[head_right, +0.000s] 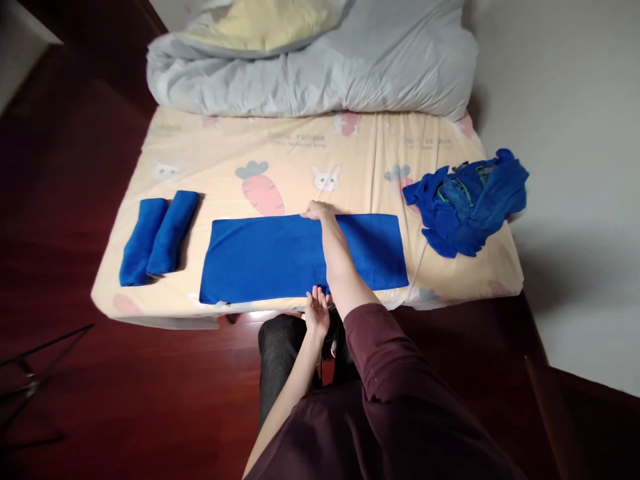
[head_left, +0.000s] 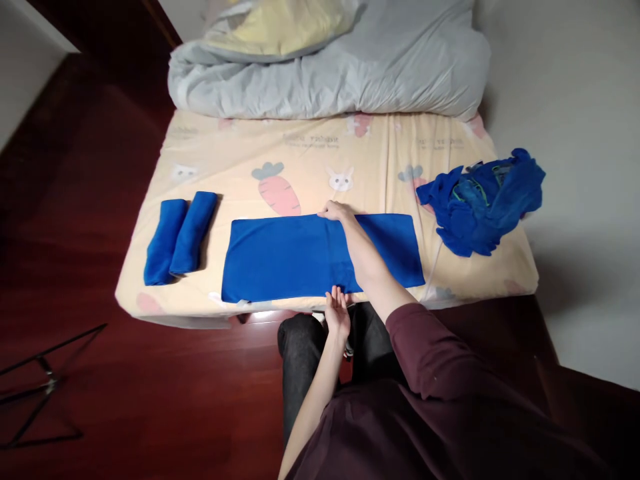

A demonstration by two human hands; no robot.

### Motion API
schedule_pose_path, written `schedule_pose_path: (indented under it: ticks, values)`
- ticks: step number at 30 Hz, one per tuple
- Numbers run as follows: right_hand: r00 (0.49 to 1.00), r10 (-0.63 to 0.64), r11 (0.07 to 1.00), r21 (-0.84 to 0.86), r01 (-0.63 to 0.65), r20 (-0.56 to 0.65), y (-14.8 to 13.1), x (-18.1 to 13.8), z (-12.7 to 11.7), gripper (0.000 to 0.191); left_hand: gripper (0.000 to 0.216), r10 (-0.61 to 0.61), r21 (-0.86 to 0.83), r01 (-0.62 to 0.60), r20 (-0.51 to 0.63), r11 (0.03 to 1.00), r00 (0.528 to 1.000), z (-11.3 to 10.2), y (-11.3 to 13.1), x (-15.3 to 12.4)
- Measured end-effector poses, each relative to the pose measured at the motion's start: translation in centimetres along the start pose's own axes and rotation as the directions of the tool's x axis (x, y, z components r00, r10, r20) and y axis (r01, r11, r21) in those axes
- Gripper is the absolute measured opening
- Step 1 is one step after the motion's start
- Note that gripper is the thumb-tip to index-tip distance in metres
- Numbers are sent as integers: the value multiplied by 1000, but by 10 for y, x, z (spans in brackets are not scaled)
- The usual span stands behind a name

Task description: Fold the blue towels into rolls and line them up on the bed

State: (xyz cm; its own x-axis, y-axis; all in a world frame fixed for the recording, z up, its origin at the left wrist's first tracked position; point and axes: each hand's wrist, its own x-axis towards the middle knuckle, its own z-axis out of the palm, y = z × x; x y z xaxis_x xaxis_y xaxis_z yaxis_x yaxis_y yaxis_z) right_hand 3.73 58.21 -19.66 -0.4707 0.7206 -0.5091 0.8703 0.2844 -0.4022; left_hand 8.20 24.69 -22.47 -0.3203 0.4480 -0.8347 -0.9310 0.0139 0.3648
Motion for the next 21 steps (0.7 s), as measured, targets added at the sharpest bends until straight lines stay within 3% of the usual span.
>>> schedule_pose_path:
  ticks: [4, 8, 14, 17, 21]
  values:
    - [993, -13, 998, 52, 19, -117, -3, -16, 2, 47, 26, 53, -44, -53, 9, 998, 999, -4, 6, -23]
    - [979, -43, 972, 219, 87, -201, -7, -31, -11, 37, 20, 80, -69, -80, -4, 994, 997, -7, 14, -47]
    - [897, -72, 793, 520, 317, -436, -23, -89, -48, 25, 15, 226, 92, -241, 144, 966, 963, -18, 43, -81]
    - [839, -78, 680, 586, 440, -538, -30, -136, -65, 28, 30, 360, 139, -414, 300, 900, 883, -19, 74, -95]
    - [782, -97, 608, 586, 536, -615, -29, -202, -93, 36, 43, 531, 201, -665, 457, 720, 713, -11, 138, -117]
